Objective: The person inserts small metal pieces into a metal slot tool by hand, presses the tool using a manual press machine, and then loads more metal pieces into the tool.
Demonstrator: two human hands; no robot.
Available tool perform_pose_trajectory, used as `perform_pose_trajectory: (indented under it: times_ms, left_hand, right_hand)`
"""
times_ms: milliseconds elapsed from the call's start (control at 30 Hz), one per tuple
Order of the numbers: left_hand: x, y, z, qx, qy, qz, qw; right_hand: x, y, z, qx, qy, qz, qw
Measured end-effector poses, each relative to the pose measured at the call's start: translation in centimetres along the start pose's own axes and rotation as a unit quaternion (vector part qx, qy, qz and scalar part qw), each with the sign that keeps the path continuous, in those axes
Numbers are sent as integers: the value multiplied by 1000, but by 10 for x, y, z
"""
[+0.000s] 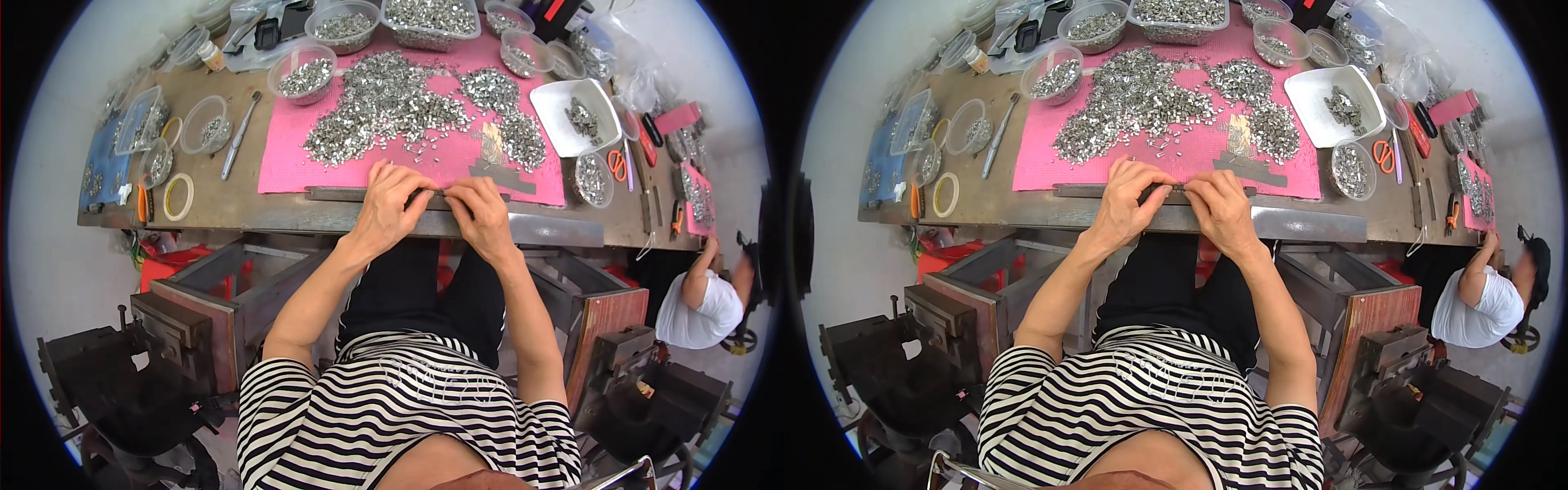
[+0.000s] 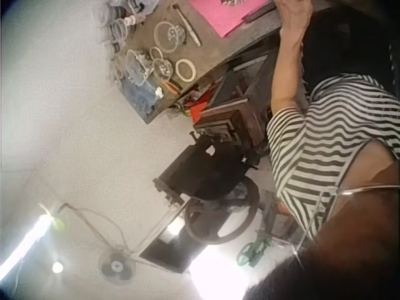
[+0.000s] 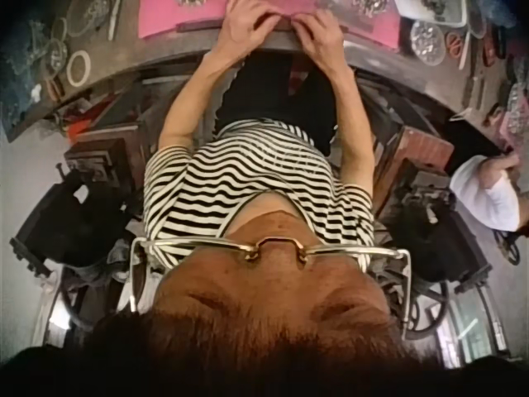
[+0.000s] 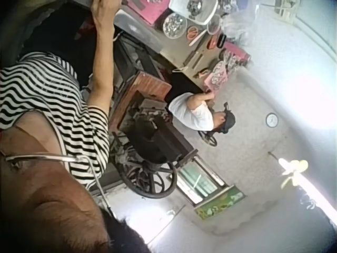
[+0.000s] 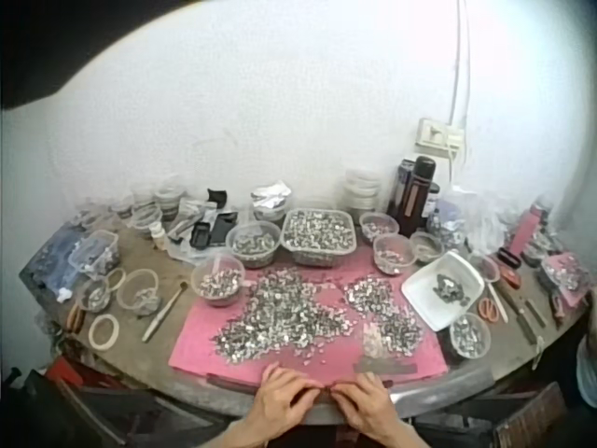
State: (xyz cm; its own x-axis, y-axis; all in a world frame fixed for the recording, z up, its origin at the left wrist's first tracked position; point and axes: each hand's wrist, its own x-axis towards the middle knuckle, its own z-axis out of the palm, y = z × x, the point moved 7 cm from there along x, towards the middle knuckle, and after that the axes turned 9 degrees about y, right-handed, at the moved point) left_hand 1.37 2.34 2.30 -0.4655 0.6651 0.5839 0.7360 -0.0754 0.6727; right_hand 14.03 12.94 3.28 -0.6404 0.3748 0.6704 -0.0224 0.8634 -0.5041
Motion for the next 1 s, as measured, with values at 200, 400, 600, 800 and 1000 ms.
perform_pose_trajectory:
  times_ms: [200,400,600,800,1000]
  left_hand:
    - [-8,8,6,56,22,40,997]
    - [-14,11,4,118,-7,57,991]
    - [-17,5,7,144,0,78,987]
    - [-11,-9,-11,184,-13,37,982]
    - [-4,-36,-30,284,-82,0,955]
  right_hand:
    - [-6,11,-11,-14,14,48,999]
    - [-13,0,-10,-88,-42,-1,995]
    - [-14,4,-5,-109,-30,-36,993]
    - [-10,5,-14,-75,-53,3,996]
    - [19,4,2,-72,-33,-14,997]
